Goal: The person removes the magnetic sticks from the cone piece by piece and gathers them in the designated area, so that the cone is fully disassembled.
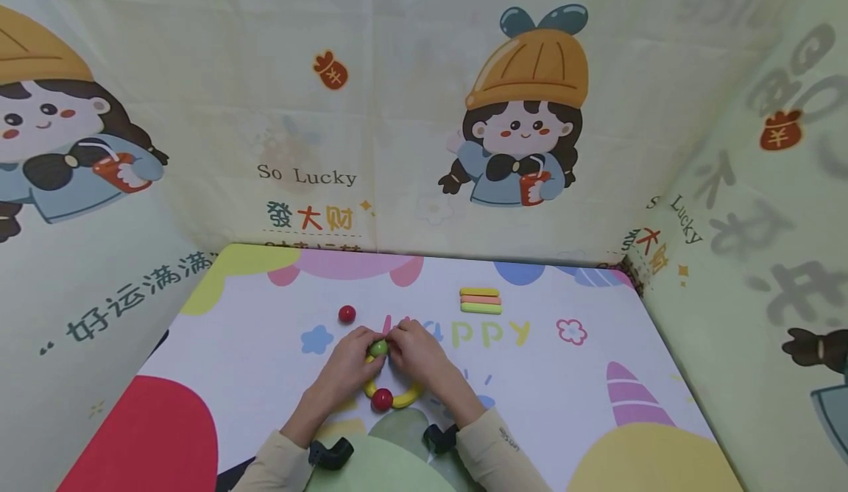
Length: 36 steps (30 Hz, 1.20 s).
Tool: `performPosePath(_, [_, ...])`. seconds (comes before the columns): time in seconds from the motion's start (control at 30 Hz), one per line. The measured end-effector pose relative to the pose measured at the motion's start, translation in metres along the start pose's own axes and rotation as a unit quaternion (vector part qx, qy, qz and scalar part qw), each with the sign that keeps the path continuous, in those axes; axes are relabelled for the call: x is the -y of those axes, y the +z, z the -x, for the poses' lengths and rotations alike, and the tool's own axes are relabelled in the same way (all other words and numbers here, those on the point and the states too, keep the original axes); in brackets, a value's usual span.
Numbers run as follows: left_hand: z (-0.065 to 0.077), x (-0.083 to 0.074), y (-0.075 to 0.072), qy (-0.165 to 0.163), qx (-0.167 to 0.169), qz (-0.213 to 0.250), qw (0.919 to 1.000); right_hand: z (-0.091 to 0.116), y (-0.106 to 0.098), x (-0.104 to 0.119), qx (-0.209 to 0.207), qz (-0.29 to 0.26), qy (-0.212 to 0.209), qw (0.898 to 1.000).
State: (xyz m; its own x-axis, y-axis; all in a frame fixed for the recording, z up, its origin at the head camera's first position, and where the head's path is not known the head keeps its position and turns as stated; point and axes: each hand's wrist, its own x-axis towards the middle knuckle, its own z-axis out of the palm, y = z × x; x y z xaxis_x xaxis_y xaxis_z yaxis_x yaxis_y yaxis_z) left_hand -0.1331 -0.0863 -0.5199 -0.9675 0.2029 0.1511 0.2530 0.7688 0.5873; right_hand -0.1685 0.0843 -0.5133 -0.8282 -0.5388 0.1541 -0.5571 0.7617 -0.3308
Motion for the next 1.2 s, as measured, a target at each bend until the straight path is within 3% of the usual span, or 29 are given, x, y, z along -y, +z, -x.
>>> performPosePath(0.27, [-0.001, -0.003, 0.003, -0.006, -0.020, -0.001, 0.9998, 0.000, 0.000, 0.000, -0.007, -0.004, 0.007, 1.000])
performPosePath(0.47, [-0.001, -0.001, 0.004, -0.023, -0.045, -0.016, 0.9986, 0.002, 0.002, -0.007, -0.028, -0.010, 0.037, 0.999])
performPosePath(0.6, [0.000, 0.002, 0.003, -0.033, -0.045, -0.017, 0.9983, 0.002, 0.000, -0.011, -0.025, -0.023, 0.055, 0.998])
performPosePath(0.93, [0.013, 0.014, -0.009, -0.070, -0.067, 0.018, 0.9951, 0.011, -0.011, -0.022, 0.005, -0.064, 0.175, 0.983])
performPosePath(1.2, [0.022, 0.029, -0.016, -0.087, -0.095, 0.028, 0.9912, 0.017, -0.018, -0.033, 0.001, -0.095, 0.227, 0.969])
